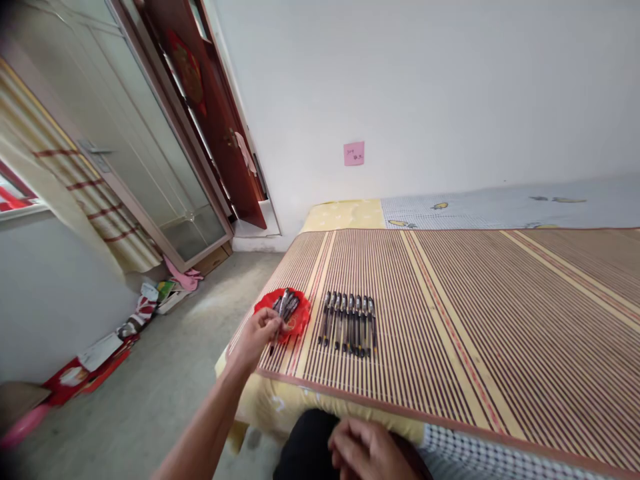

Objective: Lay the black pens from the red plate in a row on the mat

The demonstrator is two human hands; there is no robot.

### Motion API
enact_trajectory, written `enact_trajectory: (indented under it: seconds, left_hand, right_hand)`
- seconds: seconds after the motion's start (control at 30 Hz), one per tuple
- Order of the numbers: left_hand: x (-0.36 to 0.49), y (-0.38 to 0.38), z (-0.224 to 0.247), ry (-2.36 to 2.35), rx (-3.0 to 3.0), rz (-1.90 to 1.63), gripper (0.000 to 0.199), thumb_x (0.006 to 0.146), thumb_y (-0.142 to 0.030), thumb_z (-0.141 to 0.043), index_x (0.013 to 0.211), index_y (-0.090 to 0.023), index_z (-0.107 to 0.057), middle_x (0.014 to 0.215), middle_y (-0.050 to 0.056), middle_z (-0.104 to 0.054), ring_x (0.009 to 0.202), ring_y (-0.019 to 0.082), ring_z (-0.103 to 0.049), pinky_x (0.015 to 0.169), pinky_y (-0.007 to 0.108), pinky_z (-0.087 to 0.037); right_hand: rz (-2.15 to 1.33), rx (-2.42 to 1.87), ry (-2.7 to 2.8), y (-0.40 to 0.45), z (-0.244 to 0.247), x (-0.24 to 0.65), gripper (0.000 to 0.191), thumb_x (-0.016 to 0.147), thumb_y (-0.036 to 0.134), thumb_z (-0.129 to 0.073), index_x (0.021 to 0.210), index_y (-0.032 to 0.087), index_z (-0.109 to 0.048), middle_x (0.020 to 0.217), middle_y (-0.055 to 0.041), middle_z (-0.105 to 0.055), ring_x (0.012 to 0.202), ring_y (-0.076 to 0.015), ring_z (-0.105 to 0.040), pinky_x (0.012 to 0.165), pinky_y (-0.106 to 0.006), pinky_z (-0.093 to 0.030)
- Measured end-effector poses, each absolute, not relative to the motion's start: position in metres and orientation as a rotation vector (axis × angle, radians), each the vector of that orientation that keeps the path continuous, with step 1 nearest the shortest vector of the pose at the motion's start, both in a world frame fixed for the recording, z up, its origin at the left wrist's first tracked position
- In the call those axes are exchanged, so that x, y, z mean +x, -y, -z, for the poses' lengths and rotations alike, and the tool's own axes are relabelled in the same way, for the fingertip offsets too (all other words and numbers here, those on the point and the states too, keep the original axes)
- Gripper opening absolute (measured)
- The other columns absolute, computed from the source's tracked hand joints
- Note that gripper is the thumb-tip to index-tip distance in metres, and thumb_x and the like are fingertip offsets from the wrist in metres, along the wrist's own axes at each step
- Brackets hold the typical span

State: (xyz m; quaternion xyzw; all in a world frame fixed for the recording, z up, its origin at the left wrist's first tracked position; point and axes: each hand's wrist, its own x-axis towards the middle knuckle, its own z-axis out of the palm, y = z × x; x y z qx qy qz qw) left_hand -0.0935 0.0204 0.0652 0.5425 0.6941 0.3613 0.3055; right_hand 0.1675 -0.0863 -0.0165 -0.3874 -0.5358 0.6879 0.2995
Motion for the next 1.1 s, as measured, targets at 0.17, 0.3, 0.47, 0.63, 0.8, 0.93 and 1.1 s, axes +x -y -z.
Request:
enact_trajectory:
  seconds: [0.17,0.3,0.47,0.63,0.8,0.93,1.1]
  left_hand:
    - [-0.022,0.054,-0.047,-1.059,0.937,-1.200,0.036,0.077,-0.046,-0.073,0.085,-0.020,-0.050,0.065,-0.004,-0.061,0.047,0.009,-0.053,0.046,0.019,-0.035]
    - [0.006,0.079,-0.038,-0.971,0.859,-1.171,0.035,0.078,-0.046,-0.075,0.087,-0.019,-0.054,0.059,-0.006,-0.057,0.041,0.005,-0.043,0.042,0.018,-0.026]
    - [0.013,0.087,-0.029,-1.011,0.955,-1.053,0.041,0.078,-0.054,-0.074,0.084,-0.018,-0.056,0.064,-0.003,-0.062,0.038,0.004,-0.042,0.039,0.020,-0.017]
    - [0.022,0.087,-0.034,-1.012,0.985,-1.019,0.046,0.078,-0.061,-0.072,0.081,-0.018,-0.056,0.057,-0.005,-0.057,0.034,0.003,-0.032,0.038,0.021,-0.016]
    - [0.030,0.089,-0.039,-0.980,0.958,-0.925,0.048,0.076,-0.064,-0.073,0.078,-0.021,-0.051,0.052,-0.007,-0.053,0.035,0.004,-0.028,0.037,0.020,-0.015]
    - [0.023,0.103,-0.016,-0.955,0.885,-0.751,0.051,0.073,-0.067,-0.074,0.080,-0.020,-0.054,0.048,-0.007,-0.052,0.033,0.004,-0.024,0.037,0.021,-0.011]
    - [0.012,0.101,-0.011,-0.940,0.748,-0.901,0.048,0.077,-0.057,-0.075,0.098,-0.016,-0.060,0.056,-0.006,-0.055,0.035,0.003,-0.023,0.038,0.022,-0.008]
  right_hand:
    - [-1.464,-1.069,1.283,0.053,-0.052,0.166,0.048,0.090,0.060,-0.060,0.108,0.016,-0.069,0.081,-0.0048,-0.069,0.067,-0.0152,-0.060,0.065,-0.028,-0.049]
    - [-1.435,-1.081,1.231,0.043,-0.061,0.160,0.058,0.080,0.062,-0.071,0.113,0.015,-0.067,0.084,-0.0049,-0.069,0.064,-0.0147,-0.059,0.058,-0.027,-0.048]
    - [-1.424,-1.018,1.256,0.054,-0.045,0.161,0.045,0.081,0.059,-0.070,0.094,0.016,-0.068,0.067,0.0009,-0.061,0.059,-0.0134,-0.056,0.055,-0.024,-0.045]
    - [-1.320,-1.064,1.244,0.060,-0.042,0.165,0.043,0.084,0.059,-0.068,0.080,0.017,-0.065,0.064,-0.0003,-0.062,0.060,-0.0149,-0.059,0.059,-0.026,-0.047]
    - [-1.239,-1.146,1.136,0.051,-0.047,0.187,0.045,0.080,0.061,-0.072,0.076,0.017,-0.066,0.059,0.0000,-0.060,0.056,-0.0139,-0.056,0.056,-0.026,-0.046]
    - [-0.957,-1.056,0.704,0.031,-0.053,0.258,0.045,0.066,0.058,-0.085,0.074,0.017,-0.067,0.071,-0.0011,-0.063,0.058,-0.0104,-0.053,0.052,-0.023,-0.046]
    - [-0.902,-0.986,0.591,0.022,-0.049,0.306,0.040,0.063,0.052,-0.089,0.074,0.017,-0.072,0.079,-0.0039,-0.067,0.063,-0.0108,-0.058,0.052,-0.021,-0.049]
